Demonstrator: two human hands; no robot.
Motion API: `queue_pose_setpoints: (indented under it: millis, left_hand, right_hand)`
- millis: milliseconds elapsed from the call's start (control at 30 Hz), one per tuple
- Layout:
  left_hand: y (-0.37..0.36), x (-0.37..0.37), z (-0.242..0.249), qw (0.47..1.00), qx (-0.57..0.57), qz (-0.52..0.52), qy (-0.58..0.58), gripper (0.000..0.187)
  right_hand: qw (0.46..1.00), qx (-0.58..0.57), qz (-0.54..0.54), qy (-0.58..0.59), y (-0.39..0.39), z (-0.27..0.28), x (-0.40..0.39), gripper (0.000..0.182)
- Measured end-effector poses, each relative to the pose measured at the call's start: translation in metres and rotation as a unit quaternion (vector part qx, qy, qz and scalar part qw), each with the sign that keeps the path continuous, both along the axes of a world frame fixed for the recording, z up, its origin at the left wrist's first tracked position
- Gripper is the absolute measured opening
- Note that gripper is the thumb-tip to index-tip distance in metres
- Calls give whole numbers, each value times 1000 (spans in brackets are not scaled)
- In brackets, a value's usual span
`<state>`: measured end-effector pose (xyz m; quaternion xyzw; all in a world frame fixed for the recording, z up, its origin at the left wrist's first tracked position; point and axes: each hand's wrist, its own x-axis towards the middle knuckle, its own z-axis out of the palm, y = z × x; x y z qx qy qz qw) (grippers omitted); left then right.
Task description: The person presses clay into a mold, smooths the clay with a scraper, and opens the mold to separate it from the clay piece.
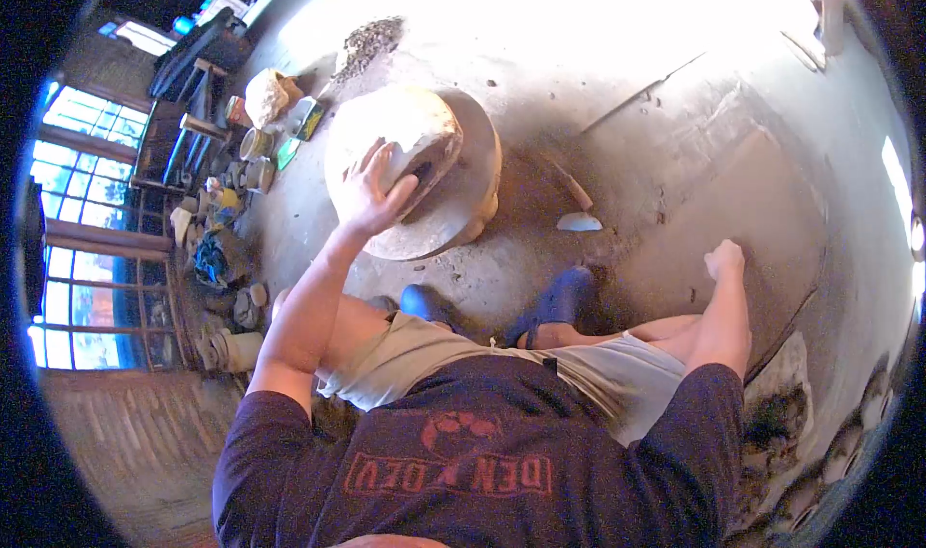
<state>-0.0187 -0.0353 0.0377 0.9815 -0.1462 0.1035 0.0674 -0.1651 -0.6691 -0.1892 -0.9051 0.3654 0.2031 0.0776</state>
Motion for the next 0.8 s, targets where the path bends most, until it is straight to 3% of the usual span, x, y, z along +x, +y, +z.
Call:
queue_pose_setpoints:
  millis: [33, 133, 233, 267, 300, 367, 400, 433, 467, 500, 533, 567, 600, 633, 700, 733, 800]
  left_hand:
    - [13, 8, 3, 996, -79, 1, 38, 67]
    - [47, 29, -6, 962, -272, 31, 1, 63]
    - [59, 38, -29, 988, -79, 131, 25, 74]
    - [56, 39, -38, 986, -17, 162, 40, 78]
    - [38, 27, -15, 975, 105, 162, 110, 80]
    - [40, 28, -16, 985, 23, 140, 102, 80]
    - [44, 29, -19, 987, -15, 126, 99, 80]
    - [57, 33, -28, 993, 30, 53, 98, 80]
    - [53, 33, -38, 982, -160, 55, 82, 79]
    - [29, 21, -32, 931, -355, 20, 76, 77]
    - [5, 8, -25, 844, -532, -31, 65, 76]
    - [-9, 7, -36, 894, -443, -59, 12, 72]
    - [-43, -9, -29, 811, -572, -113, 55, 68]
    - [-76, -25, -22, 704, -685, -161, 97, 66]
    - [-116, -51, -16, 630, -742, -141, 181, 54]
    - [-125, -64, 14, 494, -788, -51, 362, 46]
    - [-100, -54, 27, 478, -788, -64, 383, 33]
  right_hand:
    - [1000, 9, 9, 13, 5, 12, 0, 41]
    - [996, -36, 83, 13, 18, 15, -3, 36]
    - [987, -27, 156, -40, 57, 29, 4, 35]
    - [986, 57, 97, -121, 59, 28, 11, 38]
    - [969, 142, 39, -201, 62, 24, 23, 41]
    - [878, 298, -53, -371, 67, 42, 44, 42]
    - [806, 367, -90, -456, 81, 65, 47, 40]
    - [718, 431, -125, -532, 100, 87, 50, 38]
    - [661, 426, -84, -613, 115, 97, 49, 36]
    - [595, 415, -43, -687, 129, 105, 45, 35]
    - [529, 471, -24, -705, 158, 132, 40, 35]
    - [460, 526, -4, -715, 188, 160, 36, 35]
    - [391, 642, -7, -659, 240, 202, 27, 39]
    - [439, 651, 24, -619, 284, 200, 25, 49]
    - [538, 517, 202, -634, 375, 206, 25, 65]
    - [594, 391, 302, -635, 385, 214, 27, 71]
    - [657, 145, 421, -608, 381, 233, 36, 83]
